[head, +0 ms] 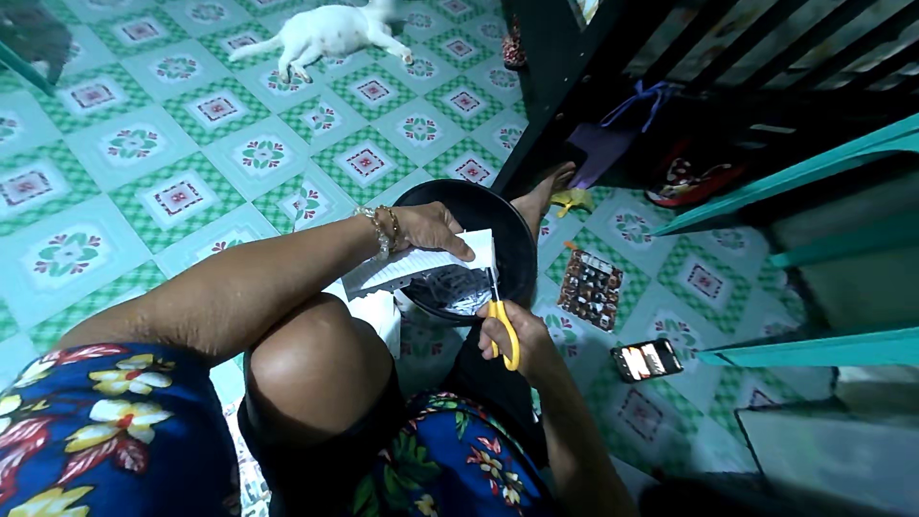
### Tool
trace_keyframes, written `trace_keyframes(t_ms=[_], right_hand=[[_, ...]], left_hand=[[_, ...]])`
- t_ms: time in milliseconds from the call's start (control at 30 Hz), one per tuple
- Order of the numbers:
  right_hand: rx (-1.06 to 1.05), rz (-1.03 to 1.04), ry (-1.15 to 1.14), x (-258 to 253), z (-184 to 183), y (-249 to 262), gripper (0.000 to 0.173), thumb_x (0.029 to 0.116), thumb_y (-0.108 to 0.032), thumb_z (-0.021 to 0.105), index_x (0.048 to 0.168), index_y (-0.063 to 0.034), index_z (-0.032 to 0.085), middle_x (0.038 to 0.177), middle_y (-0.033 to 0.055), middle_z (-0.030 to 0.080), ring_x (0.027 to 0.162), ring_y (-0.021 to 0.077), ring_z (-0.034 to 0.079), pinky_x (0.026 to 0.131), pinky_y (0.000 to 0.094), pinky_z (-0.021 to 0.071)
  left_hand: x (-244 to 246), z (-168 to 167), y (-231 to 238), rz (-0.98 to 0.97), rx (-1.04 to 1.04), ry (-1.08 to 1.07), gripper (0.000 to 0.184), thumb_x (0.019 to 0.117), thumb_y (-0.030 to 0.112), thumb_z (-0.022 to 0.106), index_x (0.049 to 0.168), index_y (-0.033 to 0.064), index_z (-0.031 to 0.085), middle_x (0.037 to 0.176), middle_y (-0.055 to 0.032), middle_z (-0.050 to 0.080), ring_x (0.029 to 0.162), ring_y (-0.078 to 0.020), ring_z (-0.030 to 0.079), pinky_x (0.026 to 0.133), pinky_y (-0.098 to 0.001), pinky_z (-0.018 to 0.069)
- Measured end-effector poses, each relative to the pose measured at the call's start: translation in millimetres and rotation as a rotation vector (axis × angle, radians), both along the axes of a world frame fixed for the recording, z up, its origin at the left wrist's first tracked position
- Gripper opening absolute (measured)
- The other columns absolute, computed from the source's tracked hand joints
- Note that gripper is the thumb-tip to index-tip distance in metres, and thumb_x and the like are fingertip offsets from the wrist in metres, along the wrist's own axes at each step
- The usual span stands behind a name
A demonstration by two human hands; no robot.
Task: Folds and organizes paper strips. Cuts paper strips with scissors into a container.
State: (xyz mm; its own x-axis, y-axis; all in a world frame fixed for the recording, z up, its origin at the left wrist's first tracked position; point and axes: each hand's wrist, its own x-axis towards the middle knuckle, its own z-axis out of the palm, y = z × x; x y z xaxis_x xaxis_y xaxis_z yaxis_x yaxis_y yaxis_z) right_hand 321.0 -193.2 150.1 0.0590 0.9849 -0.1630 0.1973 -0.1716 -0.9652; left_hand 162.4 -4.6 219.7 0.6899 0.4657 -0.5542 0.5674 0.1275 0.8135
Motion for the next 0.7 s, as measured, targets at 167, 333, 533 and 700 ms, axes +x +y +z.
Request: trace_keyframes(t_ms=[167,333,533,700], right_hand=[[0.038,-0.013,-0.017,-1,-6,-1,0.019,0.0988,-0.015,0.061,0.106,0.0034,0.062,0.069,-0.0083,0.06,0.058,-0.0031,0.061,0.058,0.0133,0.0539],[0.092,-0.078,-0.017,-5,-10,-3,0.012,0.0964,-0.011,0.064,0.099,0.0013,0.063,0.065,-0.0091,0.06,0.052,-0.0048,0.057,0.052,0.0113,0.0509],[0.062,-0.039,-0.006,-6,-6,1,0.016,0.0983,-0.013,0.062,0.104,0.002,0.061,0.069,-0.0081,0.061,0.059,-0.0037,0.061,0.059,0.0125,0.0535],[0.091,-0.089,-0.011,-8,-6,1,0.009,0.0962,-0.009,0.065,0.097,0.0003,0.063,0.064,-0.0085,0.06,0.052,-0.0045,0.058,0.052,0.0113,0.0509]], left_hand=[[-1,0,0,-0.019,0.009,-0.002,0.021,0.0985,0.011,0.067,0.079,0.0051,0.064,0.068,0.0014,0.064,0.058,-0.0018,0.06,0.057,-0.0173,0.0498],[0,1,0,-0.021,0.014,0.012,0.02,0.0987,0.012,0.067,0.08,0.0052,0.064,0.069,0.0017,0.065,0.058,-0.0015,0.061,0.058,-0.0172,0.0499],[3,3,-3,-0.063,-0.003,0.039,0.018,0.0979,0.01,0.067,0.08,0.0046,0.066,0.069,0.0011,0.065,0.059,-0.0023,0.061,0.059,-0.018,0.0504],[2,2,-3,-0.069,0.001,0.034,0.017,0.0981,0.011,0.067,0.082,0.0044,0.067,0.07,0.0009,0.065,0.06,-0.0026,0.061,0.059,-0.018,0.0505]])
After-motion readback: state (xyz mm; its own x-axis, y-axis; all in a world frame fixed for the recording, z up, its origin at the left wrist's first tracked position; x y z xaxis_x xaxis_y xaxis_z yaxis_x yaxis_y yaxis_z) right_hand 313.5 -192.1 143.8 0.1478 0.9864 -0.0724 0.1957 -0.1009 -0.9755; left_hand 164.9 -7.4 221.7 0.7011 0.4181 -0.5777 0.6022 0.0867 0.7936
